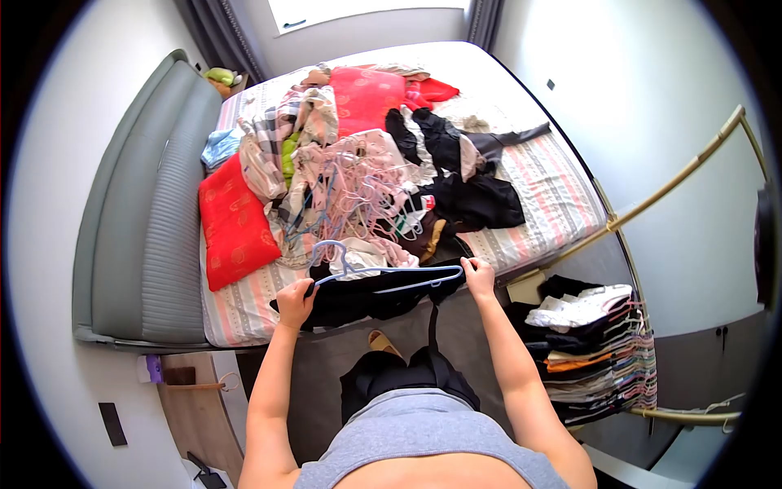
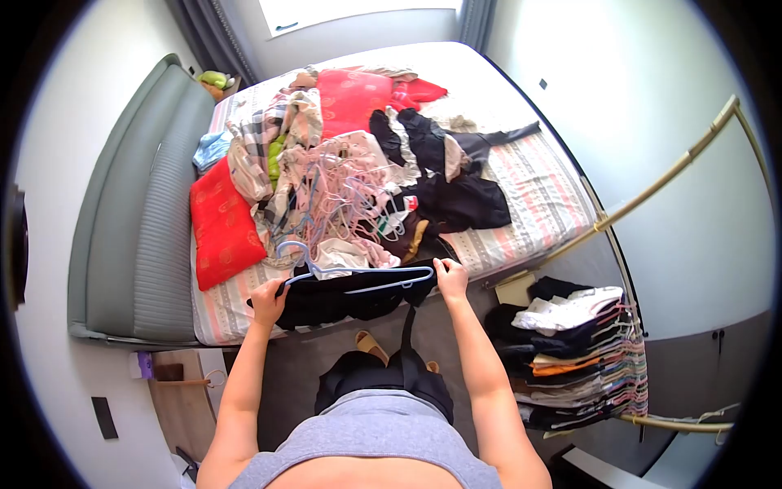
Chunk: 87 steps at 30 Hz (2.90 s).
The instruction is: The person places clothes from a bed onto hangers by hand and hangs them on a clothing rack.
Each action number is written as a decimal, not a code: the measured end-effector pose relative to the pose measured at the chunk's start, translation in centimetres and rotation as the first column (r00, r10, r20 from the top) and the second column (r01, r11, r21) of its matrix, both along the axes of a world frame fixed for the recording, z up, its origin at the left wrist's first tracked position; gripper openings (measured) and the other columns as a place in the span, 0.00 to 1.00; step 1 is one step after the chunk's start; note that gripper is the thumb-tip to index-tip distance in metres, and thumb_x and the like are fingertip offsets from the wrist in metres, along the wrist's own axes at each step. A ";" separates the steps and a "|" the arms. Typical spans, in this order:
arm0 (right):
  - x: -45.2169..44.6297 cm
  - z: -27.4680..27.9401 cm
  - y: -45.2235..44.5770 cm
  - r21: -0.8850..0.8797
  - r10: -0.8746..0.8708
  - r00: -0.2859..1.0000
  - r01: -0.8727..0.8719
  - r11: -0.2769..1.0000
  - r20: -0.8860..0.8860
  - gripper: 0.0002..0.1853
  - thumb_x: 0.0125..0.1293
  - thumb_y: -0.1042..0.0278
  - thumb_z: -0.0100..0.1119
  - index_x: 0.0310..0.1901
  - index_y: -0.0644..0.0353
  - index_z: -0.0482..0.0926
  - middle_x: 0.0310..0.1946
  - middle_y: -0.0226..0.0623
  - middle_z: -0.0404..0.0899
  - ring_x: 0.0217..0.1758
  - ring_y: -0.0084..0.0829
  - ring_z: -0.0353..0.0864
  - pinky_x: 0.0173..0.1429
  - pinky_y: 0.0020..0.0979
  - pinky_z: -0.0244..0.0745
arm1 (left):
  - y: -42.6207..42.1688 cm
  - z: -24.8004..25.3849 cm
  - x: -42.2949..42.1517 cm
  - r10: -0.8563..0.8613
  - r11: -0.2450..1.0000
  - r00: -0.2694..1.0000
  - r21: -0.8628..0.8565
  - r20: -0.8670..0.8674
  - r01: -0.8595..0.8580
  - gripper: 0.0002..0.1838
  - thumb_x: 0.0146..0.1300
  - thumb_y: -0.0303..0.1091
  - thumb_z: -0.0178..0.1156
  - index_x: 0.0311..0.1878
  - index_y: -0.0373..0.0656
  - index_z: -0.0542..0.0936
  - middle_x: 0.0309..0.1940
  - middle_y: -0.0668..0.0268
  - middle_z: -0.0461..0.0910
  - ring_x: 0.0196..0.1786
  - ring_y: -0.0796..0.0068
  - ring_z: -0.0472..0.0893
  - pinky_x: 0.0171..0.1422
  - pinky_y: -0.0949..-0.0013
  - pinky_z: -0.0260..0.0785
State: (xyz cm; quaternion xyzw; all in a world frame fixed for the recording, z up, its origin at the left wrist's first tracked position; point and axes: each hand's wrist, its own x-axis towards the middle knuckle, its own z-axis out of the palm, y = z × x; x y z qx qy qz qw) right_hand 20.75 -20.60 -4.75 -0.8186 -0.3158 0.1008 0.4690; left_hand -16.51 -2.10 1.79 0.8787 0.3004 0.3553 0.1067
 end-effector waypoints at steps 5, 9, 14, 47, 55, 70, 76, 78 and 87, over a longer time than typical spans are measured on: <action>3.6 -0.3 -7.4 0.032 -0.099 0.990 0.103 0.994 -0.097 0.14 0.57 0.57 0.60 0.29 0.62 0.81 0.18 0.41 0.77 0.20 0.30 0.75 0.29 0.30 0.68 | -3.3 1.1 5.4 -0.104 0.989 0.994 0.099 -0.040 0.107 0.08 0.50 0.33 0.62 0.33 0.45 0.75 0.19 0.64 0.71 0.22 0.61 0.73 0.25 0.62 0.64; 6.1 -0.1 -12.7 0.042 -0.253 0.966 0.256 0.966 -0.058 0.15 0.58 0.56 0.59 0.27 0.62 0.80 0.16 0.40 0.76 0.20 0.31 0.75 0.28 0.32 0.67 | -5.6 1.1 9.6 -0.097 0.944 0.976 0.293 -0.196 0.153 0.12 0.43 0.32 0.60 0.35 0.47 0.75 0.22 0.68 0.71 0.24 0.67 0.73 0.26 0.65 0.64; 6.7 2.4 -18.6 -0.030 -0.392 0.920 0.392 0.919 0.014 0.16 0.59 0.54 0.57 0.27 0.60 0.81 0.15 0.39 0.75 0.19 0.35 0.74 0.26 0.34 0.66 | -7.9 1.8 15.6 -0.119 0.924 0.984 0.348 -0.132 0.159 0.13 0.43 0.32 0.59 0.36 0.47 0.76 0.24 0.67 0.72 0.26 0.67 0.74 0.28 0.65 0.65; 13.9 6.9 -23.3 -0.010 -0.529 0.822 0.543 0.839 0.212 0.16 0.56 0.56 0.60 0.35 0.64 0.78 0.29 0.46 0.79 0.33 0.46 0.79 0.34 0.37 0.73 | -16.7 -1.7 54.3 -0.657 0.753 0.751 0.019 0.076 0.657 0.19 0.45 0.26 0.60 0.44 0.50 0.78 0.47 0.62 0.71 0.51 0.60 0.70 0.60 0.57 0.57; 13.4 -0.3 -22.4 0.038 -0.876 0.482 0.876 0.482 0.010 0.10 0.61 0.64 0.57 0.35 0.65 0.75 0.20 0.40 0.74 0.22 0.28 0.73 0.29 0.28 0.67 | -25.0 -8.8 60.5 -0.845 0.314 0.468 -0.469 0.260 0.826 0.23 0.48 0.16 0.49 0.51 0.38 0.74 0.43 0.52 0.73 0.46 0.52 0.74 0.54 0.63 0.66; 24.3 -7.0 -26.1 0.102 -0.928 0.263 0.964 0.245 -0.264 0.16 0.62 0.61 0.52 0.37 0.70 0.70 0.30 0.46 0.73 0.36 0.30 0.70 0.42 0.30 0.65 | -31.3 -8.6 66.2 -0.964 0.103 0.251 -0.743 0.090 0.661 0.23 0.55 0.31 0.57 0.56 0.42 0.70 0.46 0.54 0.73 0.41 0.61 0.78 0.47 0.64 0.70; 31.6 -5.3 -29.9 0.046 -0.897 0.274 0.960 0.276 -0.347 0.21 0.63 0.60 0.46 0.49 0.72 0.67 0.45 0.59 0.72 0.52 0.52 0.70 0.56 0.36 0.63 | -36.0 -7.4 69.1 -0.964 0.134 0.258 -0.728 0.061 0.672 0.19 0.56 0.29 0.56 0.52 0.40 0.73 0.45 0.55 0.74 0.40 0.64 0.79 0.47 0.67 0.71; 32.9 -6.0 -31.4 0.007 -0.872 0.274 0.955 0.297 -0.405 0.22 0.63 0.61 0.45 0.51 0.73 0.66 0.46 0.61 0.71 0.53 0.53 0.69 0.57 0.36 0.63 | -37.4 -7.5 69.8 -0.963 0.139 0.262 -0.727 0.058 0.672 0.18 0.56 0.29 0.56 0.52 0.40 0.73 0.44 0.55 0.74 0.40 0.64 0.79 0.47 0.67 0.70; 33.1 -10.3 -34.4 -0.344 -0.925 0.023 0.925 0.164 -0.380 0.20 0.63 0.66 0.41 0.48 0.78 0.66 0.47 0.68 0.69 0.52 0.58 0.70 0.54 0.41 0.66 | -41.5 -9.1 70.7 -0.959 0.197 0.282 -0.771 -0.024 0.606 0.15 0.55 0.30 0.55 0.48 0.43 0.76 0.41 0.58 0.75 0.38 0.65 0.79 0.45 0.65 0.70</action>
